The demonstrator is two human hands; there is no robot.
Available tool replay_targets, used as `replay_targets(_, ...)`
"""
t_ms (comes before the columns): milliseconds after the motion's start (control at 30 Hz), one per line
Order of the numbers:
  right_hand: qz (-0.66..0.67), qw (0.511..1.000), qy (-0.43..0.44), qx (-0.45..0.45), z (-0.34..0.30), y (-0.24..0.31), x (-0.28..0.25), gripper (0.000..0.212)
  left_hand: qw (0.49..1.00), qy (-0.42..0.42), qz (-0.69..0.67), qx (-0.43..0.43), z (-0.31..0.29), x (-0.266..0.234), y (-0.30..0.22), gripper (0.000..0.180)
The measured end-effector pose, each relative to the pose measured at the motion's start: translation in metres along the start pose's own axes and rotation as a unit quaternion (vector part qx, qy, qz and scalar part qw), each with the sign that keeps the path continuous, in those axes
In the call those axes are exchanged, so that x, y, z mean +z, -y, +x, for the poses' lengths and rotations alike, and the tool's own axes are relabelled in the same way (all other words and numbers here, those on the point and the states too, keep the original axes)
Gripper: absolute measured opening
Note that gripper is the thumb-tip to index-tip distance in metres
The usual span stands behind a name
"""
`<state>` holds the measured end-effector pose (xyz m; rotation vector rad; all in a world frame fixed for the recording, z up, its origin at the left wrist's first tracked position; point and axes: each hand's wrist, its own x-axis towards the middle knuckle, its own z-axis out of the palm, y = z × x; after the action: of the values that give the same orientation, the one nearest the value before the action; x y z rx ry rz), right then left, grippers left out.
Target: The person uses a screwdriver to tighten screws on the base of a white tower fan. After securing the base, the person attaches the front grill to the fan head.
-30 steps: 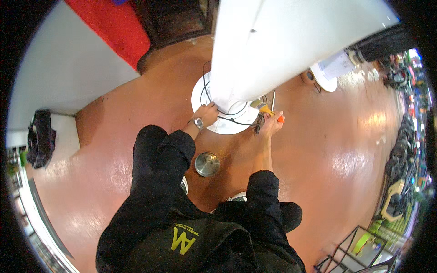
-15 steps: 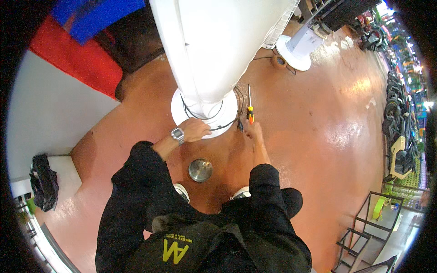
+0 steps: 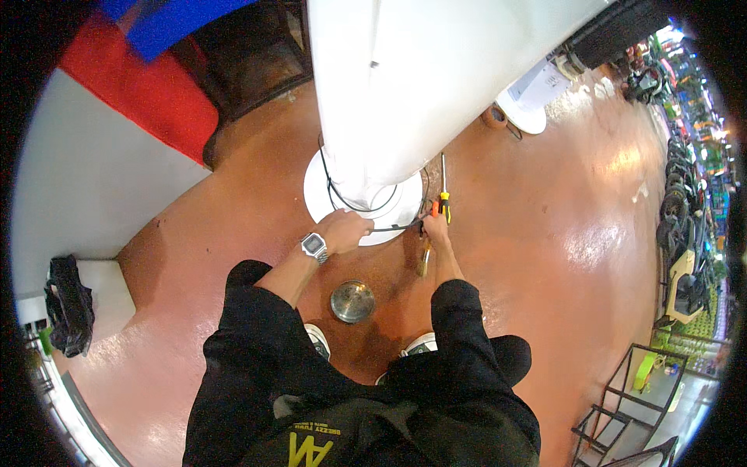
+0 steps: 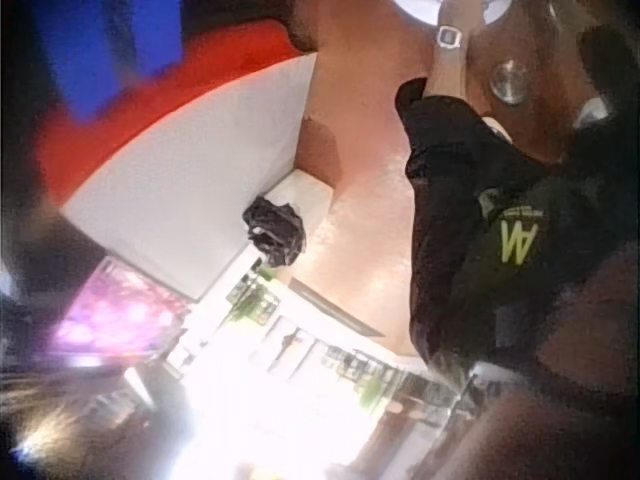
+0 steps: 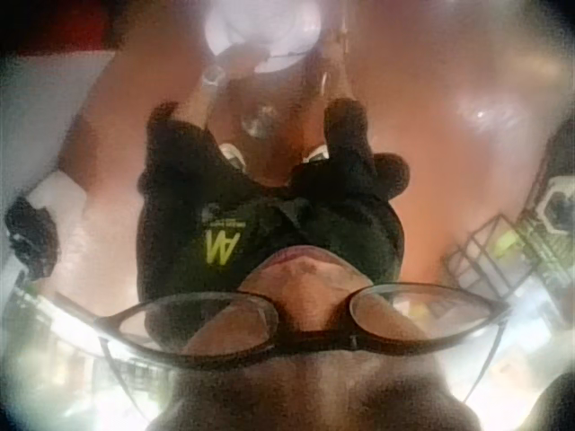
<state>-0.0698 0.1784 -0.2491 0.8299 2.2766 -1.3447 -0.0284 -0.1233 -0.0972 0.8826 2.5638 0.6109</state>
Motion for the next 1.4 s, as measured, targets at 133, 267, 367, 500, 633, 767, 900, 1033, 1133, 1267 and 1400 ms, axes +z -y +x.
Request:
replay_targets(133,0.292,0.937,0.193,-0.008,-0.067,0.006,0.011,0.016,0.996,0.022,-0.004,-0.090,-0.008,-0.007,-0.002,0.015)
replay_targets(267,0.372,0.909,0.174,-0.072,-0.049,0.038,0.017,0.018,0.980,0.037,0.015,-0.196,0.008,-0.012,0.003,0.023)
replay_targets(367,0.389,0.918,0.048,-0.059,-0.036,0.067,0.040,0.002,0.960,0.032,-0.003,-0.279,0.004,-0.008,0.019,0.032)
replay_targets(500,0.157,0.955,-0.024,-0.252,0.014,0.079,0.024,0.008,0.942,-0.022,-0.057,-0.330,0.005,-0.008,0.038,0.036)
replay_targets(633,0.171,0.941,0.051,-0.286,-0.003,0.077,0.009,0.010,0.873,-0.075,-0.227,-0.424,0.013,-0.001,0.094,0.045)
replay_targets(767,0.215,0.968,0.084,-0.101,-0.070,0.071,0.017,0.007,0.785,-0.176,-0.326,-0.497,0.020,0.031,0.162,0.059)
replay_targets(900,0.213,0.966,0.106,-0.101,-0.063,0.072,-0.003,0.010,0.802,-0.188,-0.340,-0.453,0.059,0.027,0.166,0.076)
replay_targets(1033,0.178,0.978,0.086,-0.074,-0.063,0.056,0.005,0.019,0.852,-0.199,-0.196,-0.443,0.081,0.037,0.180,0.101)
replay_targets(1133,0.238,0.964,0.088,-0.081,-0.087,0.079,0.019,0.021,0.876,-0.104,-0.197,-0.428,0.066,0.036,0.199,0.103)
replay_targets(1267,0.204,0.970,0.079,-0.105,-0.093,0.096,0.024,0.019,0.875,-0.089,-0.224,-0.420,0.046,0.016,0.193,0.092)
replay_targets(1400,0.243,0.957,0.098,-0.125,-0.086,0.096,0.027,0.015,0.878,-0.095,-0.219,-0.414,0.043,0.024,0.194,0.076)
